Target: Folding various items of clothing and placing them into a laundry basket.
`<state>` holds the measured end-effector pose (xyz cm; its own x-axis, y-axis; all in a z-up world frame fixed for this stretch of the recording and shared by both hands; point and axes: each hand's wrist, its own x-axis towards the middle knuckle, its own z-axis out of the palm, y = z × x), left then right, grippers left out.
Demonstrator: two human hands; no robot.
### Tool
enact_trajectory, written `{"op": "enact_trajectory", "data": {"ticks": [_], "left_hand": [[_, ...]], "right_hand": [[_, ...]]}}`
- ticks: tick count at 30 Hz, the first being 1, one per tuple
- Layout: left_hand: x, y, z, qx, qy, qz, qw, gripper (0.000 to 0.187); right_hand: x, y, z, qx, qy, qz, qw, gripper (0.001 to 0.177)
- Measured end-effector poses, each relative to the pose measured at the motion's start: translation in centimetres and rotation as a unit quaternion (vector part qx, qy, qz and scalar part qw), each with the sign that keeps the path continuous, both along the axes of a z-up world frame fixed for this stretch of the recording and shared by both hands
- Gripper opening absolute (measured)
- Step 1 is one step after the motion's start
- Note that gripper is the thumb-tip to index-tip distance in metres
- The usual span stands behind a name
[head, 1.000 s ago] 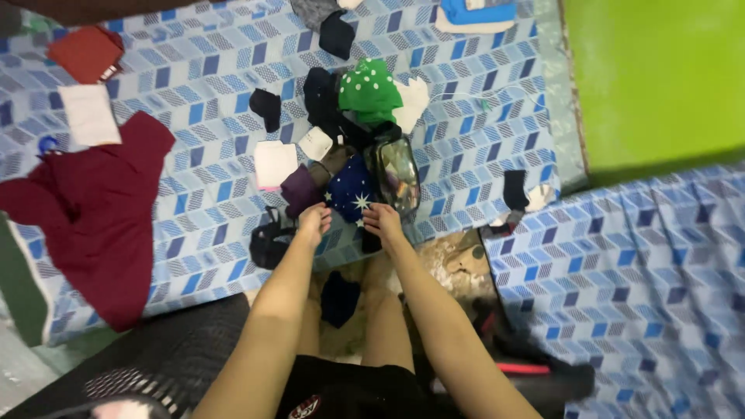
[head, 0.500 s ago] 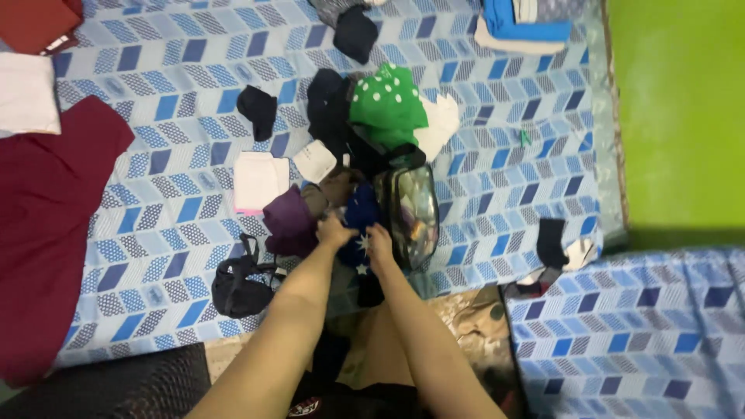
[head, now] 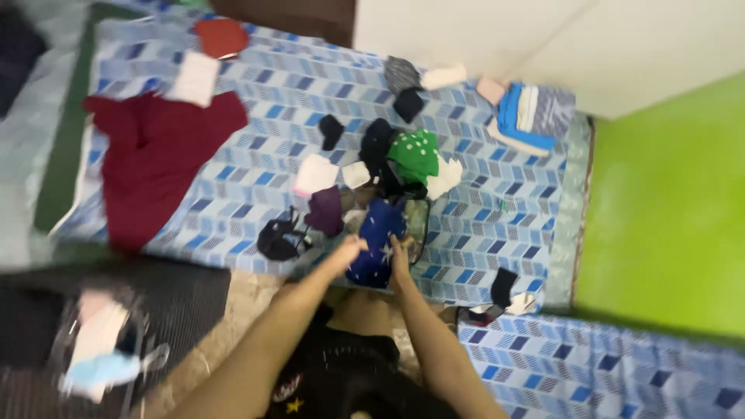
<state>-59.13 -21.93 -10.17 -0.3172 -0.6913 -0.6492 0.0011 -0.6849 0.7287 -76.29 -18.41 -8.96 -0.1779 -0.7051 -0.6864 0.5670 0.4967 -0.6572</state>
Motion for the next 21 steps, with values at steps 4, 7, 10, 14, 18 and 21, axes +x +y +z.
{"op": "enact_trajectory", "data": {"ticks": [4, 7, 10, 14, 18, 21], "left_hand": [[5.6, -1.6, 14.6, 0.104, 0.119, 0.074, 0.985, 0.033], [10.4, -1.6, 18.2, 0.134, 0.158, 0.141, 0.968, 0.033], [15.4, 0.3, 20.8, 0.081, 0.154, 0.202, 0.964, 0.037], [22.8, 5.4, 22.9, -0.007, 0.126, 0.247, 0.961, 0.055], [32.8, 10.8, 18.8, -0.114, 0.055, 0.289, 0.949, 0.069], [41.4, 15.6, 18.4, -0.092, 0.029, 0.374, 0.922, 0.069]], "right_hand": [[0.7, -1.1, 11.3, 0.058, -0.113, 0.115, 0.985, 0.061], [3.0, -3.5, 14.7, 0.111, -0.169, 0.229, 0.952, 0.073], [7.6, -5.8, 16.4, 0.065, -0.162, 0.28, 0.944, 0.062], [16.8, -5.7, 22.4, 0.002, -0.05, 0.39, 0.919, 0.055], [28.3, -2.1, 24.9, -0.027, -0.032, 0.436, 0.899, 0.051], [37.9, 0.6, 23.3, -0.095, -0.016, 0.454, 0.886, 0.054]]}}
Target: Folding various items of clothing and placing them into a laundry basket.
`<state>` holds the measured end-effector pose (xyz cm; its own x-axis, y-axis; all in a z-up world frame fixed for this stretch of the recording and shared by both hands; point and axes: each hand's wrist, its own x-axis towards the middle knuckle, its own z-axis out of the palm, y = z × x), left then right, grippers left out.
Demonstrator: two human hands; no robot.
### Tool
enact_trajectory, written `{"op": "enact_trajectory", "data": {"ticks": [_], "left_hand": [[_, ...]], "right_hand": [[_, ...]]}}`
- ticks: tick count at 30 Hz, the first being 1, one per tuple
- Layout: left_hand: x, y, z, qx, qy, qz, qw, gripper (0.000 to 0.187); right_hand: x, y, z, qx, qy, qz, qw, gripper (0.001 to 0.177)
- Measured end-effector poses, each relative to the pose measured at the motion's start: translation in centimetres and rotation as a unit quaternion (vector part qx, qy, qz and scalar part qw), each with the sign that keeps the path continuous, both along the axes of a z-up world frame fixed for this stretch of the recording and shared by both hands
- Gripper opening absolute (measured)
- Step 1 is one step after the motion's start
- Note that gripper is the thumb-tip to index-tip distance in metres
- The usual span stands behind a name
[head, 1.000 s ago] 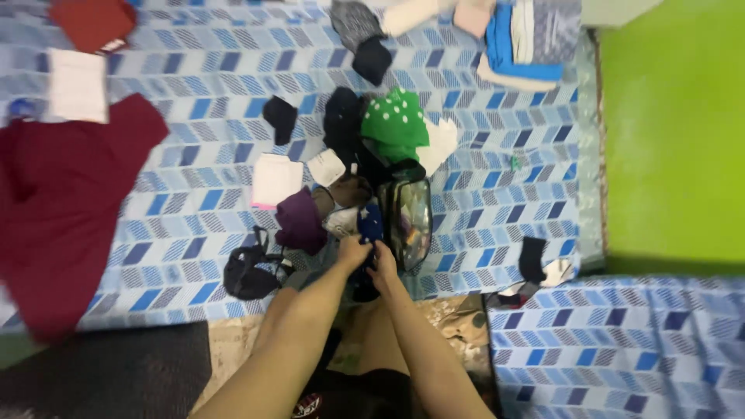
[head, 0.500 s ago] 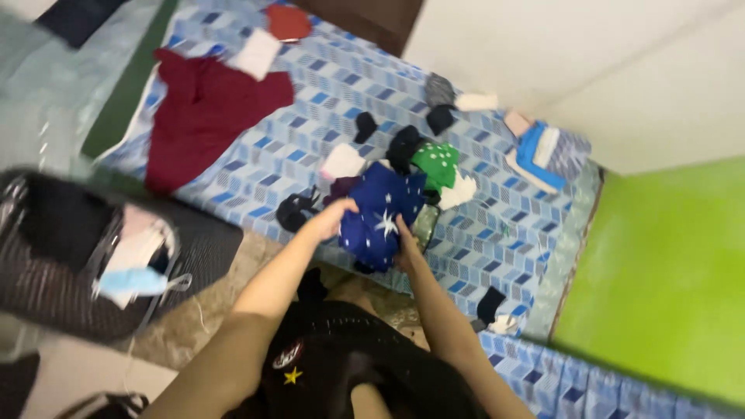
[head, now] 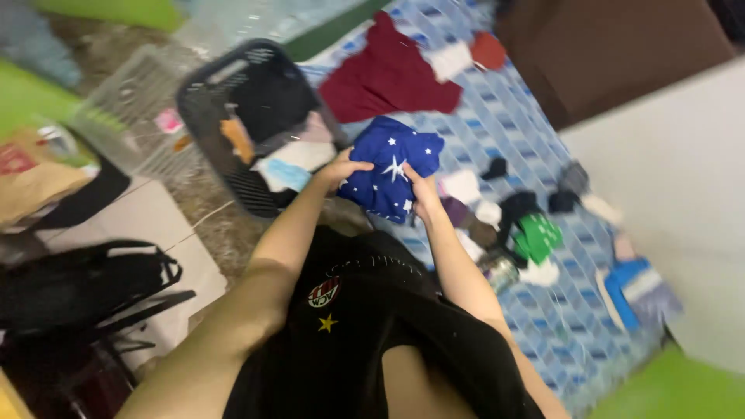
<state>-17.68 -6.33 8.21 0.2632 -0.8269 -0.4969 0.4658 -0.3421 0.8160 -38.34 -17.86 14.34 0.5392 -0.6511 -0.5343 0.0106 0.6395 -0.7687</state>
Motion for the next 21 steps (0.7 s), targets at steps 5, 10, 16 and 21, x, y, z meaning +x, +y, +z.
{"op": "enact_trajectory", "data": {"ticks": [5, 10, 16, 21], "left_hand": [[10.0, 8.8, 1.6, -0.025, 0.01, 0.186, 0.982, 0.069], [15.6, 13.6, 1.6, -0.07, -0.029, 0.322, 0.944, 0.074], [17.9, 13.2, -0.2, -0.148, -0.063, 0.391, 0.906, 0.075], [21.7, 12.8, -10.8, -0.005, -0.115, 0.456, 0.882, 0.076]], "right_hand": [[14.3, 1.3, -2.5, -0.074, 0.034, 0.128, 0.988, 0.041], [26.0, 2.5, -2.3, -0.11, -0.014, 0.235, 0.966, 0.03], [32.8, 1.0, -2.3, -0.262, 0.072, 0.297, 0.915, 0.035], [33.6, -0.6, -8.3, -0.3, 0.161, 0.198, 0.919, 0.067]]}}
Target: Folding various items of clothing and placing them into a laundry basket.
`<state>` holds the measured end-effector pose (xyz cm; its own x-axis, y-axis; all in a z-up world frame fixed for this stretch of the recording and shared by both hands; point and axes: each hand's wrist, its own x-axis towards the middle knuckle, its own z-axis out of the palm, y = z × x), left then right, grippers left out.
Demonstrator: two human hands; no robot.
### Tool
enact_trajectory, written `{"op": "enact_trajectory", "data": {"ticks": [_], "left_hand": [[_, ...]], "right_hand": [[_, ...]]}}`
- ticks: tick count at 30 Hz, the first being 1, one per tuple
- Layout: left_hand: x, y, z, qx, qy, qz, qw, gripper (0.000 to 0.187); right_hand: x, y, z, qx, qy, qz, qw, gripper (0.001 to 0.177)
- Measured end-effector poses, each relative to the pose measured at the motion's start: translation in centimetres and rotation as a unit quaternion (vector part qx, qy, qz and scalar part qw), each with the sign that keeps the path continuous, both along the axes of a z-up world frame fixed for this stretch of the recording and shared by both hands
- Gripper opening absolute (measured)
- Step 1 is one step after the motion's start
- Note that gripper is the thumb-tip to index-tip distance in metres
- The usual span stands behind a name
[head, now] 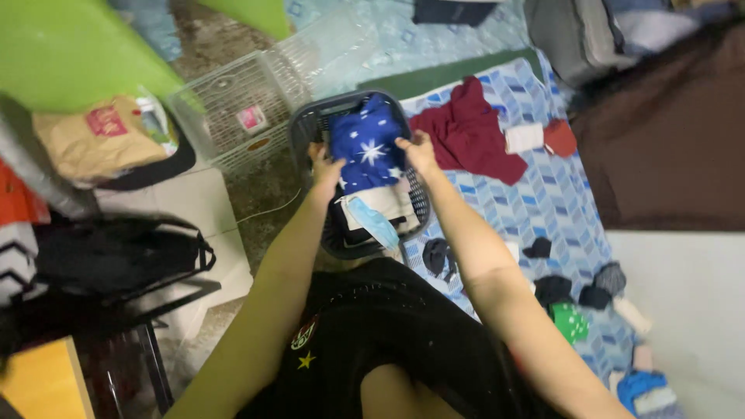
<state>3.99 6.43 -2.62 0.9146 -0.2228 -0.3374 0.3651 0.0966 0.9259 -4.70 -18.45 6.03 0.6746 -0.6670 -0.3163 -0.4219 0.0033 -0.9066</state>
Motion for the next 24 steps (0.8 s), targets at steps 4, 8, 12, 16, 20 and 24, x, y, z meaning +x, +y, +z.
{"op": "enact_trajectory", "data": {"ticks": [4, 8, 12, 16, 20, 24], "left_hand": [[-0.8, 1.6, -4.6, 0.055, 0.035, -0.022, 0.998, 0.046], [-3.6, -0.6, -5.2, 0.049, 0.07, -0.097, 0.992, 0.032], [-8.0, -5.8, -3.2, 0.008, 0.124, -0.267, 0.956, 0.024], [-13.1, -13.3, 0.5, 0.03, 0.153, -0.456, 0.876, 0.024], [-19.6, -18.8, 2.5, 0.112, 0.184, -0.602, 0.769, 0.03], [-27.6, -23.6, 3.9, 0.144, 0.194, -0.694, 0.678, 0.032]], "right_hand": [[-4.1, 2.4, -4.1, 0.102, -0.062, 0.018, 0.993, 0.045], [-10.9, 5.4, -2.7, 0.164, 0.029, 0.034, 0.985, 0.032], [-18.5, 5.3, -3.9, 0.285, 0.029, -0.026, 0.958, 0.034], [-26.4, 5.0, 1.3, 0.3, 0.001, -0.191, 0.934, 0.03], [-36.8, 5.5, -0.2, 0.31, -0.134, -0.412, 0.846, 0.028], [-47.2, 7.6, -4.1, 0.309, -0.217, -0.595, 0.709, 0.027]]}}
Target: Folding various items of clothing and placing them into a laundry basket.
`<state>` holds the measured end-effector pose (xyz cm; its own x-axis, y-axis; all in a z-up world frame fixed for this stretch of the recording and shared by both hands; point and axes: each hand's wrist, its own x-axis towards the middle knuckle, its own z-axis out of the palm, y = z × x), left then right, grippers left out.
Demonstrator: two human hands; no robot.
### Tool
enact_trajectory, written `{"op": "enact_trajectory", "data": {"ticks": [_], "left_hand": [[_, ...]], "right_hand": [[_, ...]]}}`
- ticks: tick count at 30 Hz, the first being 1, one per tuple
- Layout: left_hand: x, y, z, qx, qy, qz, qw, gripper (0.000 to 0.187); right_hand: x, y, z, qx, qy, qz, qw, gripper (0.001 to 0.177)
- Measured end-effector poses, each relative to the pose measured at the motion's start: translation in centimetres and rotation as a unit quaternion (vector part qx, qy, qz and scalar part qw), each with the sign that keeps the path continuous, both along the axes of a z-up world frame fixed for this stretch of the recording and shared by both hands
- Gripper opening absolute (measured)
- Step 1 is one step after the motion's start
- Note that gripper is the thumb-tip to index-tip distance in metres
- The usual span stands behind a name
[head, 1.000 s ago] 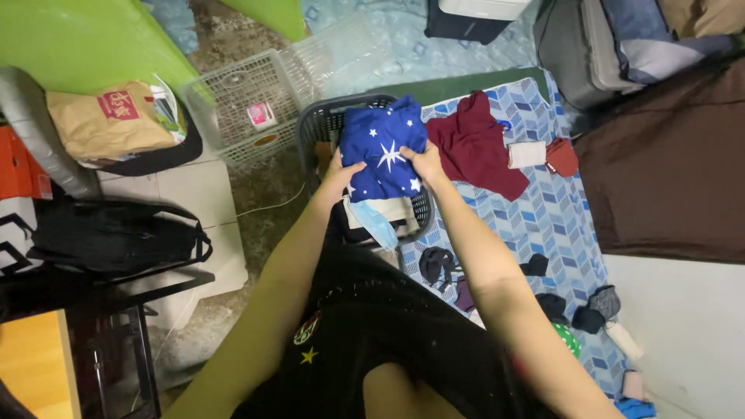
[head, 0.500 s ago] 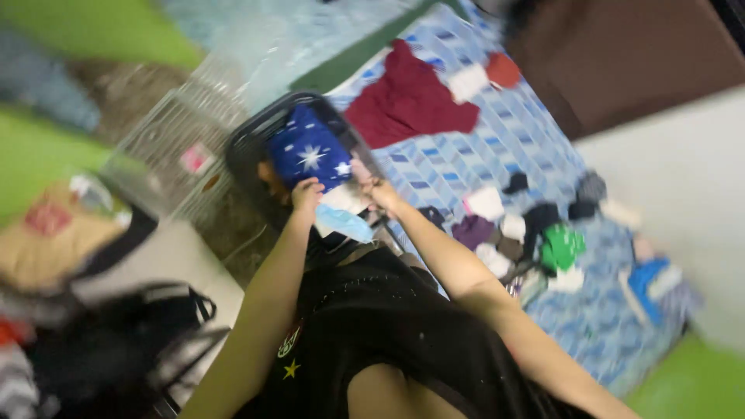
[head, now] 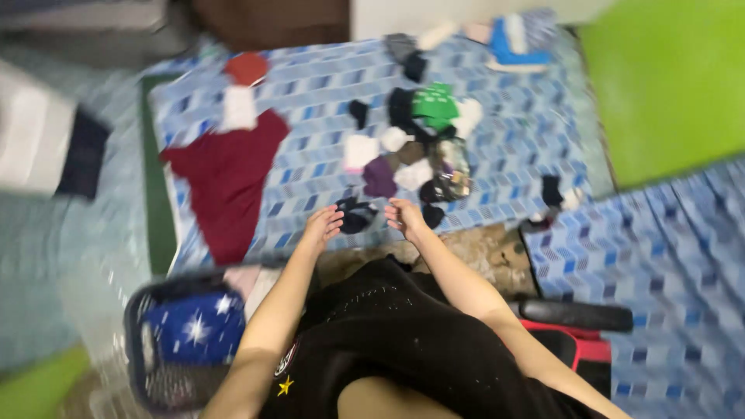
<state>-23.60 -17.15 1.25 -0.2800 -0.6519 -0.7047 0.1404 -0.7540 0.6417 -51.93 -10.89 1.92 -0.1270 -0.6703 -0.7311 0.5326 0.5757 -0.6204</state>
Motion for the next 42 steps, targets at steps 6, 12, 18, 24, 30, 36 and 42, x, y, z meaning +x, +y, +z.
{"op": "enact_trajectory", "data": {"ticks": [6, 12, 18, 24, 30, 36, 42], "left_hand": [[-14.8, -3.9, -0.8, 0.035, 0.004, -0.049, 0.998, 0.035], [-32.4, -4.9, -3.3, 0.098, 0.03, -0.082, 0.991, 0.034], [-47.4, -6.4, -0.5, 0.105, 0.078, -0.165, 0.978, 0.032], [-55.2, -14.8, 1.5, 0.138, 0.203, -0.069, 0.967, 0.019], [-67.7, -22.5, -3.9, 0.177, 0.347, 0.001, 0.921, 0.015], [-79.6, -28.5, -4.8, 0.216, 0.154, -0.02, 0.964, 0.021], [-82.9, -38.5, -9.5, 0.087, 0.061, -0.066, 0.992, 0.028]], "right_hand": [[-13.0, 3.7, -2.9, 0.008, -0.051, -0.102, 0.993, 0.019], [-27.8, 4.3, 0.5, -0.038, -0.043, -0.121, 0.991, 0.029], [-40.0, 0.1, 3.2, -0.064, -0.049, -0.212, 0.974, 0.034], [-45.0, -6.0, 0.7, -0.067, -0.16, -0.236, 0.956, 0.034], [-51.5, -13.3, 0.4, -0.067, -0.158, -0.192, 0.966, 0.035], [-64.2, -22.3, 3.6, -0.027, -0.1, -0.172, 0.98, 0.03], [-74.2, -28.4, 5.3, -0.06, -0.058, -0.216, 0.973, 0.031]]}}
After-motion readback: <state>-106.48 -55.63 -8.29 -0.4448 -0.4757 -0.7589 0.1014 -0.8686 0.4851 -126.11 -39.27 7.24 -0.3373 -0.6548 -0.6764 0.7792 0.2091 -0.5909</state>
